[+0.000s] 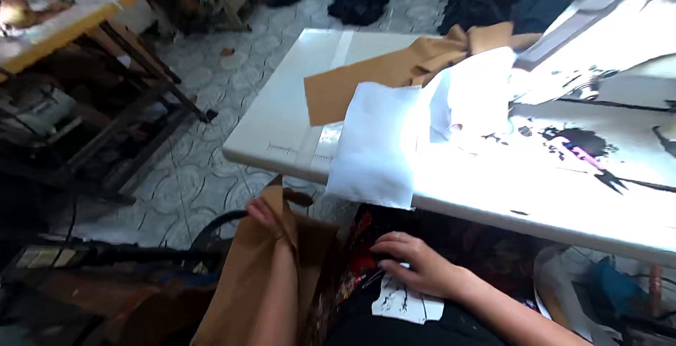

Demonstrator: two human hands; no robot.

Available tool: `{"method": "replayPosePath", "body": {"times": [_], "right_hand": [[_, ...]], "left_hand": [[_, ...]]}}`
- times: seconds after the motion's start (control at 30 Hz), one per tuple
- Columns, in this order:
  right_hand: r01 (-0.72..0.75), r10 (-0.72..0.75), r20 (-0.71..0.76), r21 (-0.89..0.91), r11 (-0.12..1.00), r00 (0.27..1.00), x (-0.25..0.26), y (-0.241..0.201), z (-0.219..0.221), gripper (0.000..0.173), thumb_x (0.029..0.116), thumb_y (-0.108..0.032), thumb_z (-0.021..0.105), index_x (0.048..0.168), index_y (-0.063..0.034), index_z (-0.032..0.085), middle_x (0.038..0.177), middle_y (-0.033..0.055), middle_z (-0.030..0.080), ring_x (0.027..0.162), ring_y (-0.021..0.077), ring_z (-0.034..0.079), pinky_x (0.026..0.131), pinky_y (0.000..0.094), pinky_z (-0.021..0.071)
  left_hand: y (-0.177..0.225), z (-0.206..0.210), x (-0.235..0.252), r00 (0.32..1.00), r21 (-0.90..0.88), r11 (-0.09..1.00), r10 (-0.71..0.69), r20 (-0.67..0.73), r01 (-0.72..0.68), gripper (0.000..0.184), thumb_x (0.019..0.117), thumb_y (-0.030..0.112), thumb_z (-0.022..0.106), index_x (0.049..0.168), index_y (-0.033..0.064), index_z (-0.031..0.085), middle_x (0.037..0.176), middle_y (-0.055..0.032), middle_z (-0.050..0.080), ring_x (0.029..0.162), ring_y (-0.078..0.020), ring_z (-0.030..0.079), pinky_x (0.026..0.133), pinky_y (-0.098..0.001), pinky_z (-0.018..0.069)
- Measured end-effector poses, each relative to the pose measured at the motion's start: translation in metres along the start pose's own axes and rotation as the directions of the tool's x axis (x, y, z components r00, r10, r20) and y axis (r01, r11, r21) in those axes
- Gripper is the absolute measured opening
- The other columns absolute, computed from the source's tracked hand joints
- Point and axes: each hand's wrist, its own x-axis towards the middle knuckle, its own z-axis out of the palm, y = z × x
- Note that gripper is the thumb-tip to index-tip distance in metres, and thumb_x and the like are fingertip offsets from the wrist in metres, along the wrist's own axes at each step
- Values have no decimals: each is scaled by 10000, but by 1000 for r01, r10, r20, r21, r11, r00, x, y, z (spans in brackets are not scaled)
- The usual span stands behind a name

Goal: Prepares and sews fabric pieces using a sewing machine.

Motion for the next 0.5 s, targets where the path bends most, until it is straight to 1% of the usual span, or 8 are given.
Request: {"method": "replayPosePath", "body": {"times": [0.07, 0.13, 0.2, 0.23, 0.3, 0.37, 0.4, 0.5], "right_hand": [[-81, 65, 150, 106, 991, 987, 25, -8, 5, 497, 992, -279, 648, 1372, 39, 602, 1331, 238, 649, 1258, 339, 624, 1094, 484, 474], [-106, 50, 223, 245, 964, 973, 60, -22, 13, 776, 952, -315, 709, 1534, 73, 374, 1486, 291, 506, 1365, 375, 531, 1158, 503, 406], [-41, -30, 169, 399, 916, 985, 95, -36, 23, 926, 913, -285, 745, 1575, 101, 225, 1539, 308, 431, 1399, 355, 502, 1163, 468, 414], [2, -64, 119, 462, 887, 991, 110, -45, 25, 915, 919, -234, 736, 1572, 116, 199, 1528, 300, 449, 1387, 320, 524, 1152, 439, 436], [48, -63, 10, 518, 854, 998, 126, -58, 23, 680, 986, -106, 630, 1527, 132, 292, 1401, 249, 587, 1266, 209, 625, 1093, 369, 500], [62, 15, -155, 482, 874, 988, 128, -57, 22, 335, 1014, -22, 492, 1302, 128, 575, 1155, 180, 705, 1077, 110, 676, 985, 298, 533], [56, 49, -212, 462, 885, 976, 124, -54, 18, 289, 1019, -13, 461, 1206, 110, 644, 1085, 144, 723, 1028, 69, 677, 958, 266, 536], [15, 93, -198, 487, 873, 976, 97, -37, 2, 272, 1034, -30, 447, 1143, 59, 679, 1033, 55, 741, 986, 6, 679, 932, 238, 556]], "left_hand": [[63, 16, 24, 981, -117, 974, 190, -50, -194, 377, 1108, 134, 267, 1256, -196, 373, 1118, -134, 519, 1048, -23, 544, 990, -209, 453], [117, 36, 47, 929, -297, 881, 363, -71, -367, 321, 1120, 182, 269, 1224, -88, 409, 1065, 17, 523, 1005, 48, 543, 959, -197, 465], [157, 58, 70, 870, -383, 788, 483, -103, -482, 274, 1130, 251, 288, 1186, 32, 443, 1031, 83, 562, 972, 57, 569, 918, -199, 493], [175, 70, 79, 843, -416, 744, 522, -126, -523, 283, 1125, 218, 284, 1199, -16, 425, 1054, 41, 545, 988, 35, 565, 932, -207, 493], [209, 97, 86, 830, -519, 663, 523, -193, -539, 234, 1128, 237, 328, 1219, 66, 457, 1096, 74, 582, 1045, 26, 578, 969, -224, 489], [246, 118, 77, 856, -554, 667, 481, -190, -498, 213, 1127, 249, 331, 1203, 94, 455, 1100, 83, 567, 1051, 38, 569, 958, -216, 493], [261, 126, 67, 867, -537, 696, 471, -160, -477, 226, 1126, 255, 329, 1205, 82, 451, 1103, 77, 561, 1042, 46, 566, 940, -202, 496], [269, 151, 37, 865, -261, 841, 500, 41, -473, 346, 1124, 204, 306, 1216, -95, 453, 1179, -138, 559, 1112, -124, 580, 1000, -309, 494]]}}
